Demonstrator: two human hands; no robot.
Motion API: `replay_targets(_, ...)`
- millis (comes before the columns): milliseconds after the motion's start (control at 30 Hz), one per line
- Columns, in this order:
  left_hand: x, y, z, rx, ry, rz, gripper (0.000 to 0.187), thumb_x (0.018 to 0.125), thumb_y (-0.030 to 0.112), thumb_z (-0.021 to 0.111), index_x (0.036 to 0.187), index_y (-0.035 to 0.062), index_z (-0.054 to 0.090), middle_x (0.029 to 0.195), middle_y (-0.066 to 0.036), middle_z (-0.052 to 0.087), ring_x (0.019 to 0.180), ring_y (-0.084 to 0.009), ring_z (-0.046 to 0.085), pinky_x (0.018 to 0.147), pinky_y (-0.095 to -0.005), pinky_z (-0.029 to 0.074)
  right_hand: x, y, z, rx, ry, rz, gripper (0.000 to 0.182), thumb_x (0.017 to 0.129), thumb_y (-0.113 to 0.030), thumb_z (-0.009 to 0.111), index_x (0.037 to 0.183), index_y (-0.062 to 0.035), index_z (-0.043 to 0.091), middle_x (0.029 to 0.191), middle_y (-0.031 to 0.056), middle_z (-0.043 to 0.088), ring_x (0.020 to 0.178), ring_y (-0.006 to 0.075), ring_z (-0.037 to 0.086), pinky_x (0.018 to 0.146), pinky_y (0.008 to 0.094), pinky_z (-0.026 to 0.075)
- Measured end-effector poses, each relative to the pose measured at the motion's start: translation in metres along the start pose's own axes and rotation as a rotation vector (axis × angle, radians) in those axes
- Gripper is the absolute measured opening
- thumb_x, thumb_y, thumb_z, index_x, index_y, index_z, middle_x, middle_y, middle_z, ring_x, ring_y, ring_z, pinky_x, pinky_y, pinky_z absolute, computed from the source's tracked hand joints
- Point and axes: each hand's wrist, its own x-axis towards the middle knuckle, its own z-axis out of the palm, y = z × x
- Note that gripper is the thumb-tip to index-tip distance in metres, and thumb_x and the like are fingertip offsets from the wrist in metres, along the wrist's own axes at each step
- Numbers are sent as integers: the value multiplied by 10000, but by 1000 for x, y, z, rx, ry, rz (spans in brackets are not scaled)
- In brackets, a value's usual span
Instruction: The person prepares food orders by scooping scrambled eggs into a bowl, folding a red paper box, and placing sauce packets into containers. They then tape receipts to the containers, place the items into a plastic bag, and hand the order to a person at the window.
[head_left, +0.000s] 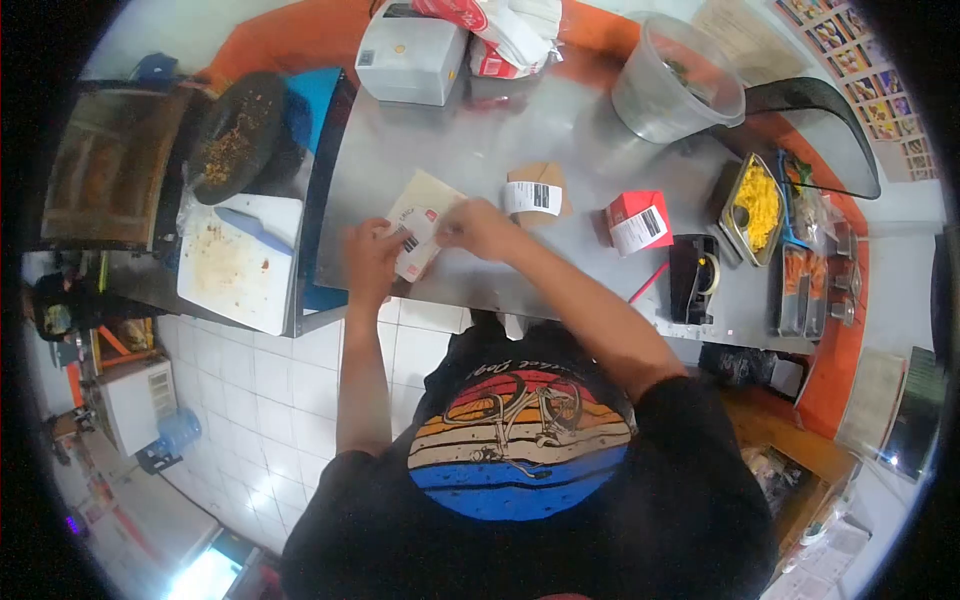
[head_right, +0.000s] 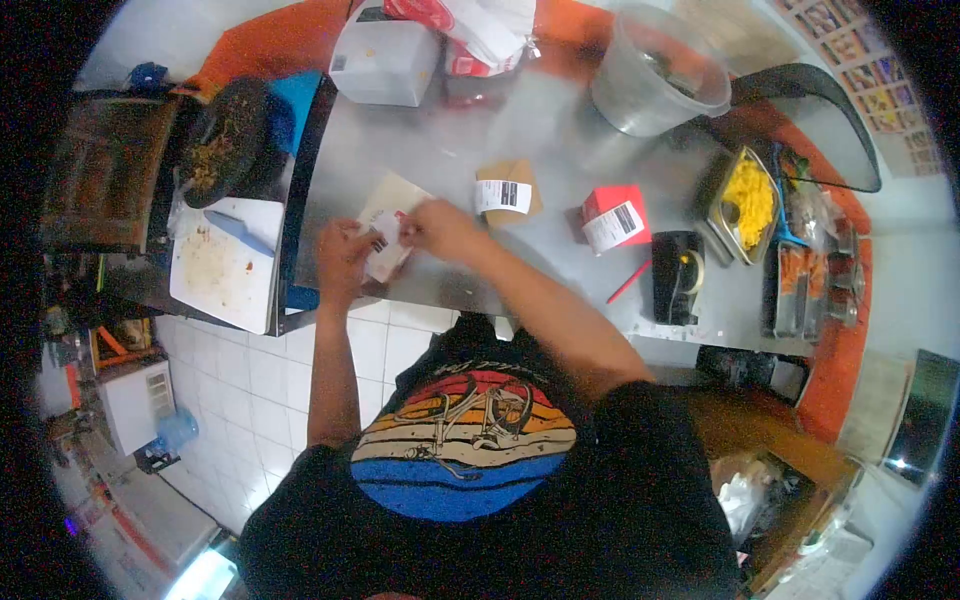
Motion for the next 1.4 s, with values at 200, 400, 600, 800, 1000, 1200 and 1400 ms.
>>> replay_targets(200, 1, 1, 0, -1, 5, 55, 345, 763, 45, 662, 1083, 162, 718, 1157, -106, 566, 1059, -321, 494, 936, -435, 382, 86, 6, 31, -418, -121, 275, 329, 709, -285, 773, 946, -98, 641, 980, 117, 669, 969, 311, 642, 807, 440, 518)
replay_targets(400, -8, -20, 20, 53, -55, 93, 337, 784, 40, 624, 1089, 155, 709, 1218, -148, 529, 1117, -348, 471, 955, -459, 373, 68, 16, 8, -446, -35, 304, 453, 698, -237, 798, 1056, -49, 594, 1019, 144, 657, 976, 322, 649, 793, 441, 524)
replay_targets(600, -6, 13, 11, 54, 6, 55, 435, 712, 218, 763, 1119, 116, 650, 1344, -227, 447, 1246, -397, 416, 1017, -500, 352, -1, 38, -50, -473, 518, 461, 472, 669, -287, 798, 1032, -66, 592, 1109, 164, 569, 1127, 371, 520, 909, 472, 447)
replay_targets(800, -5, 24, 25, -90, 4, -49, 644, 584, 299, 858, 1105, 60, 564, 1435, -268, 362, 1279, -442, 404, 1026, -522, 369, -51, 45, -9, -664, 786, 688, 653, 622, -315, 816, 1149, -79, 514, 1177, 172, 437, 1101, 360, 454, 911, 503, 417)
replay_targets(1000, -3, 28, 29, -21, -50, -89, 641, 608, 198, 818, 1143, 72, 489, 1462, -255, 302, 1311, -421, 345, 1060, -498, 324, -49, 54, -4, -319, 801, 725, 708, 568, -223, 838, 1161, -67, 483, 1157, 192, 442, 1098, 393, 456, 939, 487, 429)
replay_targets(1200, -10, 26, 44, -86, -47, -220, 661, 653, 224, 825, 1188, 38, 485, 1445, -238, 315, 1338, -391, 290, 1082, -476, 294, -127, 29, 11, -54, 729, 552, 592, 560, -182, 825, 998, -53, 448, 1115, 197, 461, 1056, 396, 463, 876, 457, 428)
replay_targets(1400, -43, 68, 48, -233, -116, -295, 674, 705, 280, 840, 1200, -19, 494, 1247, -183, 484, 1201, -311, 447, 1047, -428, 347, -318, 9, 25, 190, 727, 506, 627, 534, -222, 858, 935, -74, 400, 1026, 162, 474, 1005, 327, 482, 907, 399, 412)
